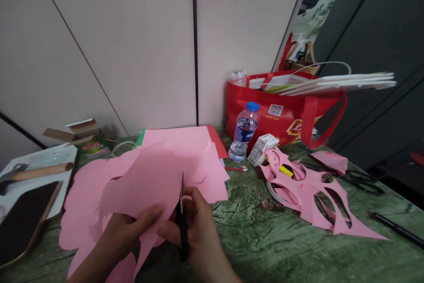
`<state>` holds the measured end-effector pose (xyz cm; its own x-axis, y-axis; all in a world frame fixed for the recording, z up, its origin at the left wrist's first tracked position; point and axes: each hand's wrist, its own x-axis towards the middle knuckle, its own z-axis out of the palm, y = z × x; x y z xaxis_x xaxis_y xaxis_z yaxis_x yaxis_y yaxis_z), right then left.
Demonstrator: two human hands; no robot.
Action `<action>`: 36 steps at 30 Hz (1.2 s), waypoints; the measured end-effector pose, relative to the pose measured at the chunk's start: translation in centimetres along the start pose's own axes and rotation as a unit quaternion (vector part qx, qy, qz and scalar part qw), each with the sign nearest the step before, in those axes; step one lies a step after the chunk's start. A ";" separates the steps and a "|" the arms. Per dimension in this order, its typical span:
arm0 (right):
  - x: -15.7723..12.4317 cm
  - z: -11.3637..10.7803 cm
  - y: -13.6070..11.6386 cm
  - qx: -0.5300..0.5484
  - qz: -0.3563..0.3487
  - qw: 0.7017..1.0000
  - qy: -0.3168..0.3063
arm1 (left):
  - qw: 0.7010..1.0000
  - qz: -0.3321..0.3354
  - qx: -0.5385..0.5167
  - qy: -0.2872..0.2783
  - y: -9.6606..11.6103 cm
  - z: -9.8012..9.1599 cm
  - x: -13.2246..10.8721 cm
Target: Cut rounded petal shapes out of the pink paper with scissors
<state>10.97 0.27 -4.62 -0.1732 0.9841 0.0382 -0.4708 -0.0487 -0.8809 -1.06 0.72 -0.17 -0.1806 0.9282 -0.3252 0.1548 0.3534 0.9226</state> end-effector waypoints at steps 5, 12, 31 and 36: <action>0.0 0.3 -0.3 -0.004 -0.006 1.000 -0.007 | 1.000 -0.020 0.004 -0.015 0.4 0.0 -0.3; 0.0 0.0 -0.1 -0.038 0.000 0.999 0.003 | 1.000 -0.011 0.014 -0.025 0.5 -0.1 -0.2; -0.2 0.0 -0.6 -0.026 0.018 0.999 -0.017 | 0.999 0.003 0.005 -0.037 0.5 -0.5 -0.1; -0.2 0.1 -0.6 -0.025 0.020 0.999 -0.017 | 1.000 0.008 -0.003 -0.028 0.6 -0.4 -0.2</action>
<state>11.20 0.06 -4.05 -0.2200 0.9753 0.0176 -0.4194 -0.0783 -0.9044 -1.36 0.73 0.51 -0.1230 0.9391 -0.3208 0.1514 0.3372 0.9292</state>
